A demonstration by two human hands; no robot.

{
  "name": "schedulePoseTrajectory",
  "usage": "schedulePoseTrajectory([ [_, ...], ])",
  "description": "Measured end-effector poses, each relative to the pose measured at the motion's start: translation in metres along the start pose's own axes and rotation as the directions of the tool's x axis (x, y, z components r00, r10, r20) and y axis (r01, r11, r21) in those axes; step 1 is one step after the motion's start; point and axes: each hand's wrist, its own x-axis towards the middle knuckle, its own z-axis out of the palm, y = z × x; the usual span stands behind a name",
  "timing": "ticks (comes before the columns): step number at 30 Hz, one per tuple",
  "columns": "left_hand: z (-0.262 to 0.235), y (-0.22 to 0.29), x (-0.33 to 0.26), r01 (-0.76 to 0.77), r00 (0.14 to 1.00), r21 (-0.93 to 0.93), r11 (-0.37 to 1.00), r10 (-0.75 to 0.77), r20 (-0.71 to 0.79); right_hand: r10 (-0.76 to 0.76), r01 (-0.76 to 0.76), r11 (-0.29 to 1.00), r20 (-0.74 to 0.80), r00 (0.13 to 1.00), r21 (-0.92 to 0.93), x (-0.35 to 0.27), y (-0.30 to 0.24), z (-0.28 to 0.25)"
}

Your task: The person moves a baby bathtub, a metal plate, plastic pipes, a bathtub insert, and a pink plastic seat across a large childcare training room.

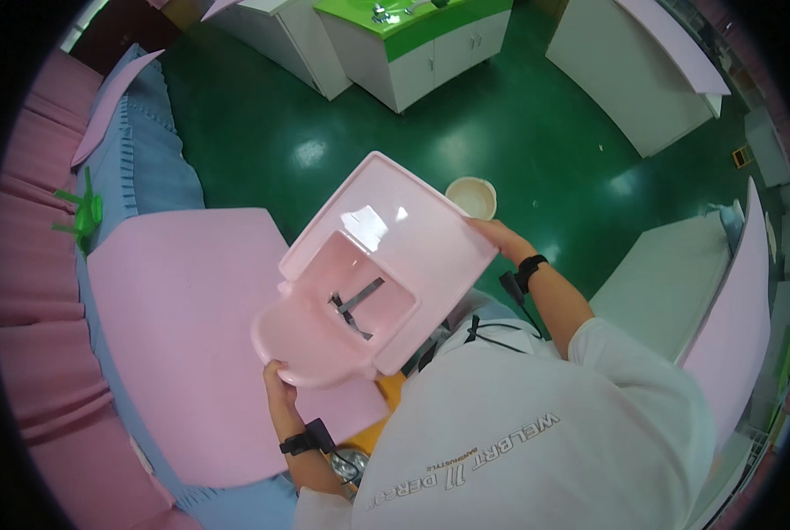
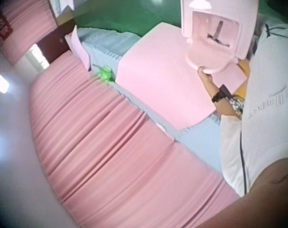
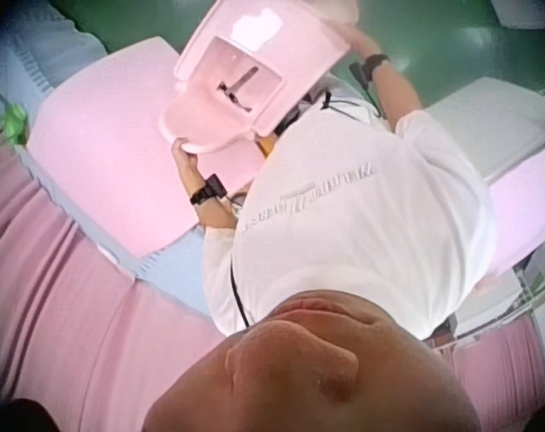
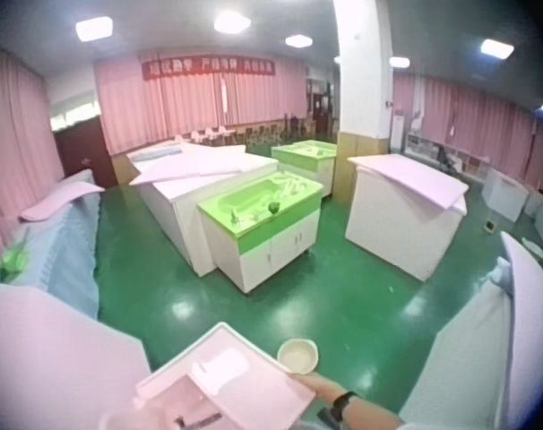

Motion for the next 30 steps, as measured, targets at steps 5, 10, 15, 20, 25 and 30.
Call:
schedulePoseTrajectory([
  [5, 0.071, 0.043, 0.090, 0.007, 0.999, -0.097, 0.995, -0.011, -0.034, -0.224, 0.221, 0.973, -0.029, 0.974, -0.071, 0.132, -0.026, -0.030],
  [10, 0.099, 0.108, 0.200, -0.076, 0.997, -0.105, 0.992, 0.075, -0.016, -0.122, 0.120, 0.989, 0.021, 0.992, 0.090, 0.194, -0.160, 0.017],
  [15, 0.142, 0.207, 0.285, -0.091, 0.995, -0.079, 0.993, 0.088, -0.043, -0.135, 0.132, 0.989, 0.049, 0.990, 0.070, 0.289, -0.280, 0.045],
  [20, 0.176, 0.316, 0.366, -0.116, 0.992, -0.136, 0.984, 0.109, -0.063, -0.234, 0.233, 0.970, 0.009, 0.972, 0.074, 0.378, -0.407, 0.107],
  [25, 0.174, 0.406, 0.480, -0.172, 0.985, -0.255, 0.952, 0.160, -0.068, -0.218, 0.218, 0.976, 0.009, 0.976, -0.021, 0.450, -0.532, 0.186],
  [30, 0.174, 0.500, 0.611, -0.160, 0.987, -0.165, 0.973, 0.155, -0.042, -0.255, 0.256, 0.952, -0.027, 0.967, 0.166, 0.532, -0.593, 0.242],
])
